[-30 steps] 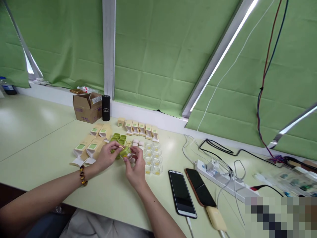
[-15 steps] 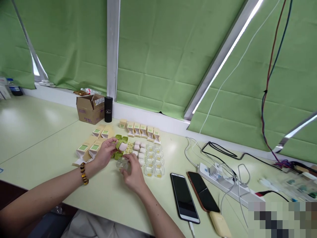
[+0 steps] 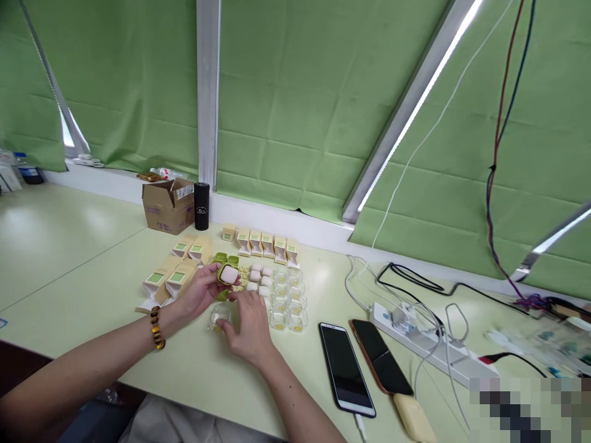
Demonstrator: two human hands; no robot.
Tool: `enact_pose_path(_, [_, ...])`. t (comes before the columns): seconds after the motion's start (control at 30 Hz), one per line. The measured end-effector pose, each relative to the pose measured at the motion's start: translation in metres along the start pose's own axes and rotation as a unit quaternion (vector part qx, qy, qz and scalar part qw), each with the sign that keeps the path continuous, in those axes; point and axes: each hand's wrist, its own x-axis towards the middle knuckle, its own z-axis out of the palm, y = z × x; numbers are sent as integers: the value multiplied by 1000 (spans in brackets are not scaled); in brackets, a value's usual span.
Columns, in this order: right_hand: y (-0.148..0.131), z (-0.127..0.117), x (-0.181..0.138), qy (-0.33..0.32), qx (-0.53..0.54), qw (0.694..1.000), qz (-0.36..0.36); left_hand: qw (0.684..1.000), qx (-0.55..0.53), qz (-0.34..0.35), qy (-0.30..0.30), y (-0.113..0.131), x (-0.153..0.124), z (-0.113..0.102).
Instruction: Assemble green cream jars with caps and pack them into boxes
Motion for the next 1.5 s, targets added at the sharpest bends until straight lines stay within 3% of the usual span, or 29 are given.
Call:
enact_pose_path(0.13, [6,-3,3,177,84,981,-6,999,-6,-9,-30,-4,-1,2])
enact_pose_path(0.2, [8,-3,5,215,90,972,-5,999,-4,-18,-43,-7,-3,3])
enact_pose_path(0.47, [0,-2,9,201,237,950,-17,992,44,-49,-108,-15,-13,14])
enact_pose_path(0.63, [0,-7,9,179,359,916,21,970,167,-1,-177,-17,-12,15])
enact_pose_path(0.77, [3,-11,9,197,412,889,35,923,333,138,-134,-11,-12,6])
enact_pose_path(0.93, [1,-17,9,196,405,892,42,808,494,310,-83,1,-18,1])
enact_pose_path(1.03, [-1,-16,11,183,410,891,67,738,538,397,-94,1,-21,4])
enact_pose_path(1.1, [-1,-12,12,184,431,880,74,709,545,435,-106,0,-22,5])
enact_pose_path(1.2, [0,-9,14,192,446,871,77,705,537,448,-115,-1,-20,3])
enact_pose_path(1.33, [1,-9,14,185,407,890,83,719,523,439,-128,-3,-17,-2])
enact_pose_path(1.5, [0,-10,14,177,363,910,93,687,531,483,-114,-6,-16,-4])
